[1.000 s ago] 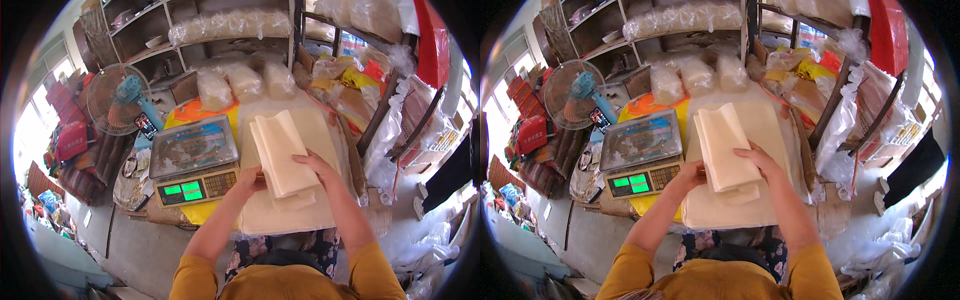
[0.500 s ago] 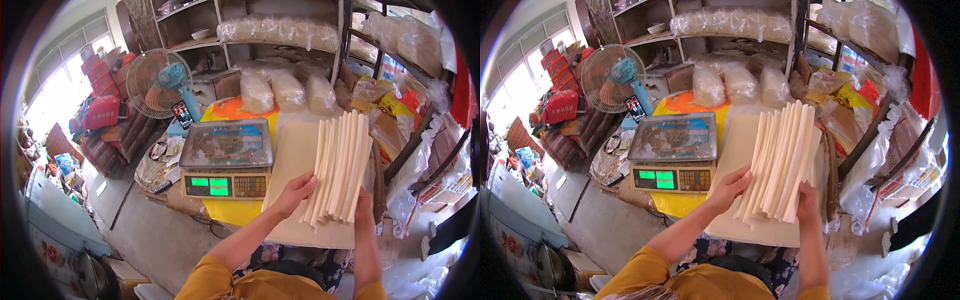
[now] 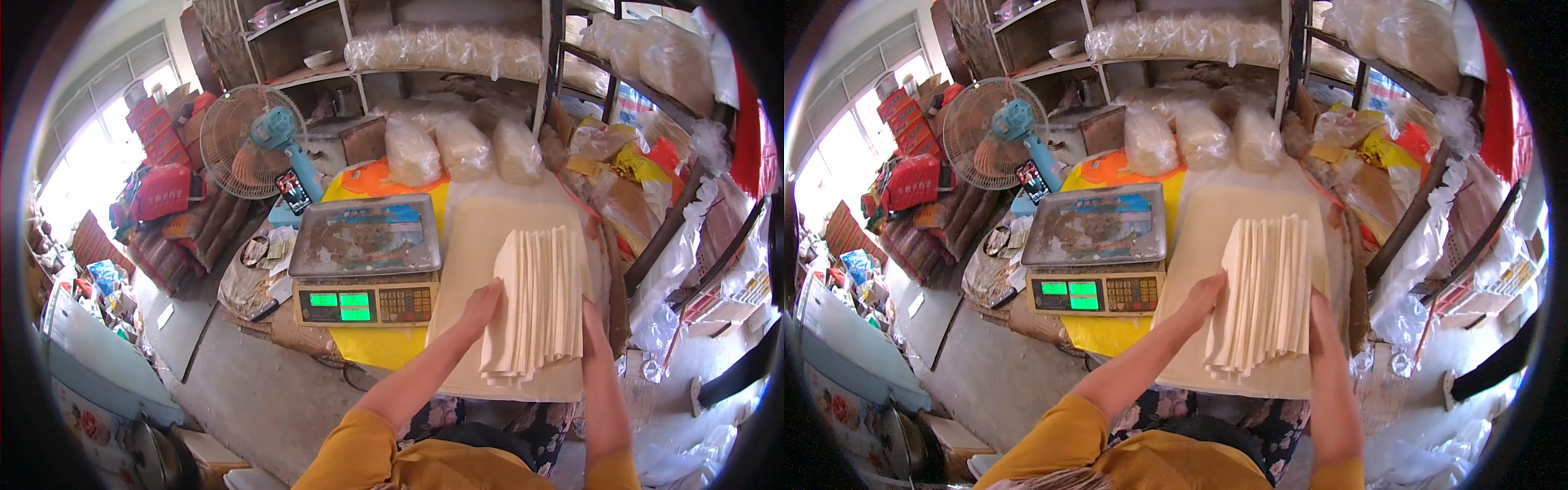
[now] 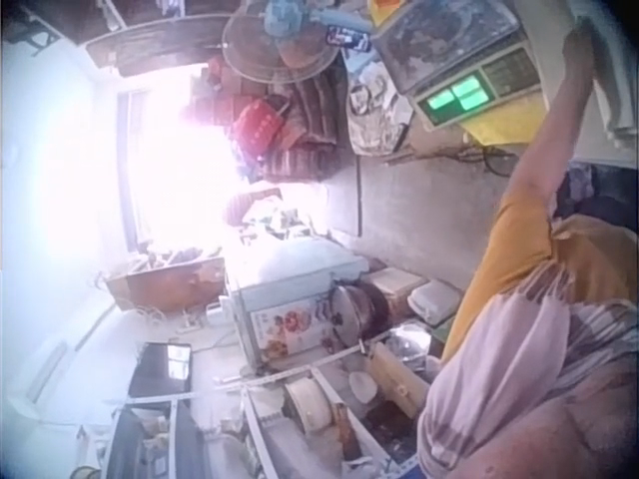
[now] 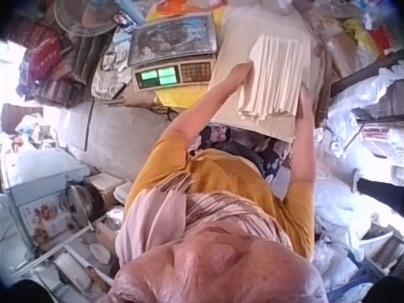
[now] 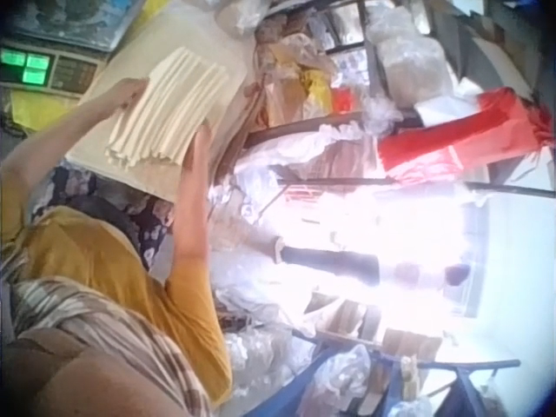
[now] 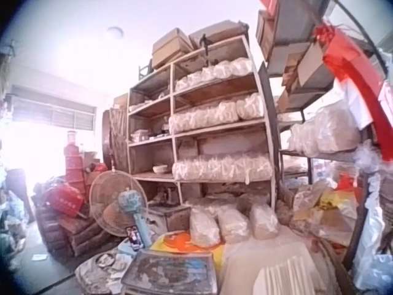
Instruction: The person folds large, thin, off-white sheets on a digital scale, stacks them, and places them into a clear plastic bag. The person repeats this process multiple times, handling the sheets and bags by hand.
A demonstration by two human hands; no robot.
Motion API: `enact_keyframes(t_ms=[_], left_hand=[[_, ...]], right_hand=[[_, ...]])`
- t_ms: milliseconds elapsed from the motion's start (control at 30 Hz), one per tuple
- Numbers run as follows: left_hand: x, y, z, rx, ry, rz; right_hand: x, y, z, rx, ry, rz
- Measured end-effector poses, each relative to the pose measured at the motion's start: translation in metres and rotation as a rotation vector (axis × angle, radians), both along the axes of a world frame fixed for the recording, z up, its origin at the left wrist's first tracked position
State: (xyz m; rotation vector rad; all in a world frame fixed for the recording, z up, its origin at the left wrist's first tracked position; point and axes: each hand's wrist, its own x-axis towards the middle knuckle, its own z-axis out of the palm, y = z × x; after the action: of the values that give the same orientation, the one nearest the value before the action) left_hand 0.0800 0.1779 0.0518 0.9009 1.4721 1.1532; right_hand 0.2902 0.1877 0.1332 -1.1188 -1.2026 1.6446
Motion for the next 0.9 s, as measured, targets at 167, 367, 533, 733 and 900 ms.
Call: enact_keyframes(t_ms=[167,367,533,733,900], left_hand=[[0.027,0.02,-0.015,0.111,-0.126,0.043],[0.021,-0.03,0.112,0.678,-0.036,-0.041],[0.004,-0.031,0.083,0.591,-0.249,-0.131],[-0.014,-0.021,0.09,0.278,-0.298,-0.228],[0.003,-0.012,0.106,-0.013,-0.422,-0.39]], right_hand=[[-0.043,-0.012,0.004,-0.125,0.162,-0.106],[-0.004,-0.007,0.036,0.234,0.41,-0.02],[0.021,0.005,0.017,0.071,0.603,-0.043],[0.025,0.02,0.027,-0.03,0.34,0.031],[0.013,0.029,0.003,0.015,0.404,0.166]])
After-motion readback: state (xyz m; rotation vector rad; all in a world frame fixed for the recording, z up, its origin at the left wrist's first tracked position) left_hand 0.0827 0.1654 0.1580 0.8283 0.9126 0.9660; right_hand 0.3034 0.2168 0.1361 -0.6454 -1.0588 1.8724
